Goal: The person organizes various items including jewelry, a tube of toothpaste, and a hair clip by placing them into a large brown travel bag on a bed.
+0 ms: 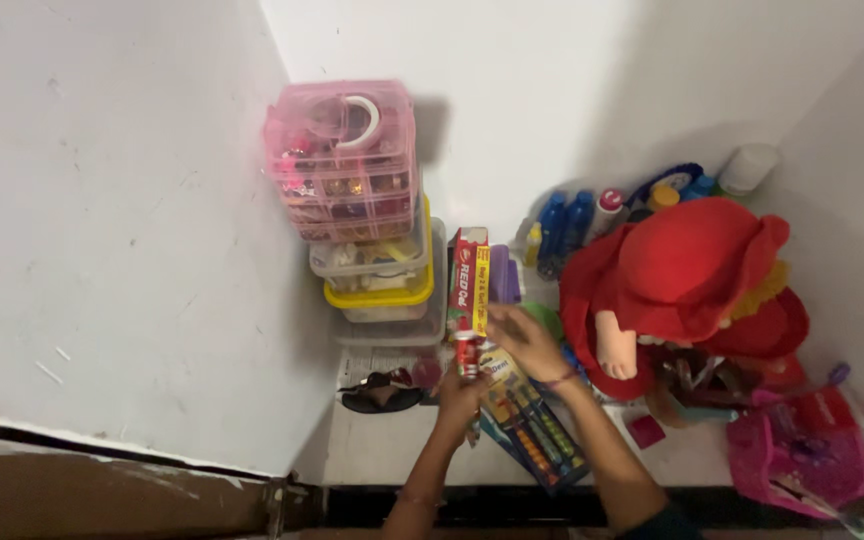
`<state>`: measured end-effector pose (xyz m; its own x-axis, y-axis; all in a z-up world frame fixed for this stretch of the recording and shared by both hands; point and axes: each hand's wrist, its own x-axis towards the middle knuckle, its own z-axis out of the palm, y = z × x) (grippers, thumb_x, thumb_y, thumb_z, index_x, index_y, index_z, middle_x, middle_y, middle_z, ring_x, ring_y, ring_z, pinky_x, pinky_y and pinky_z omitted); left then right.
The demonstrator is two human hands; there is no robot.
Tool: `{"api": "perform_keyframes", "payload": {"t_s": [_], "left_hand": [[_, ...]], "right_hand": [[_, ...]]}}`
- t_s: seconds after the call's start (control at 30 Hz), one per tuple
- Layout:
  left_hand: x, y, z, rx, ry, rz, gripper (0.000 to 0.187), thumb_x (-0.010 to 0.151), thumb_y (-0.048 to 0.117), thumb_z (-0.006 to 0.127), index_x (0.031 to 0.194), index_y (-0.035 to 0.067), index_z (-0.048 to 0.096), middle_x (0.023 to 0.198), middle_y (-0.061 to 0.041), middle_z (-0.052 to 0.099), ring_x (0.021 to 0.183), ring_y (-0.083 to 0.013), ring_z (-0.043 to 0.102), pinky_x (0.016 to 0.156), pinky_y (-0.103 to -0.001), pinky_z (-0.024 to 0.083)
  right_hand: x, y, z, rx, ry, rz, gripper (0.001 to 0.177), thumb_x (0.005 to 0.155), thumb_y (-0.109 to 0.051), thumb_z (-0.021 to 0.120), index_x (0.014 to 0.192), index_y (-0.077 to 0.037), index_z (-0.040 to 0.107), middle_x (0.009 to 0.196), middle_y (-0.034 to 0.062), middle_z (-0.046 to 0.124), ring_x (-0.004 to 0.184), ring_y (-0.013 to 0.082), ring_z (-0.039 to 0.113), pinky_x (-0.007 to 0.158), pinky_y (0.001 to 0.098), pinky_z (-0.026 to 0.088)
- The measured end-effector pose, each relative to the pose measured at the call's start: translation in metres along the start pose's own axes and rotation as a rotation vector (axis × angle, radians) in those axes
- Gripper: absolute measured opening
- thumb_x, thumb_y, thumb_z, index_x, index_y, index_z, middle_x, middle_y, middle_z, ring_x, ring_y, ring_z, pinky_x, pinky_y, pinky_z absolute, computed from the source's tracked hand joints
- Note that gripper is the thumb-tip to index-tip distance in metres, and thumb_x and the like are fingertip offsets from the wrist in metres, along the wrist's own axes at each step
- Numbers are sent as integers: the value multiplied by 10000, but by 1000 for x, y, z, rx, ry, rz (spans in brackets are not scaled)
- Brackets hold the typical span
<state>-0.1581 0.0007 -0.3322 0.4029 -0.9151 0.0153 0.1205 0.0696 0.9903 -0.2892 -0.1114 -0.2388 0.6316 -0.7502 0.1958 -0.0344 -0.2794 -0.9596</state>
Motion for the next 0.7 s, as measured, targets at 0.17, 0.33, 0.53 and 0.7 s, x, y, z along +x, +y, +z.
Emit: {"api": "perform_keyframes", "payload": {"t_s": [0.17,0.33,0.53,0.7], "left_hand": [[-38,-8,-45,-204,72,-523,379,834,175,743,1175,92,600,971,-101,656,637,-187,675,559,-313,564],[-61,-4,-32,-250,97,-706,369,880,294,690,1179,123,560,932,-45,628,701,-248,692,582,-385,579],[-65,-54,-24,-216,14,-600,297,938,237,680,1173,110,550,873,-92,570,706,-239,591,579,-389,536],[-74,-42,-9,-374,-30,-468,260,906,120,630,1154,65,576,999,-56,672,907,-200,686,782,-361,594]], "right_hand": [[-84,36,-26,-610,-112,534,595,823,-498,773,1235,-72,732,1130,180,759,1079,294,742,917,375,573],[-118,64,-17,-693,-146,611,660,821,-546,739,1345,-154,665,1217,194,712,1157,341,675,993,407,518],[-128,109,-2,-357,-47,437,816,728,-464,859,1353,-37,554,1228,187,692,1138,308,667,965,382,516],[-124,129,8,-104,-258,585,703,826,-465,804,1237,97,707,1147,226,789,1044,278,737,908,366,556]]}}
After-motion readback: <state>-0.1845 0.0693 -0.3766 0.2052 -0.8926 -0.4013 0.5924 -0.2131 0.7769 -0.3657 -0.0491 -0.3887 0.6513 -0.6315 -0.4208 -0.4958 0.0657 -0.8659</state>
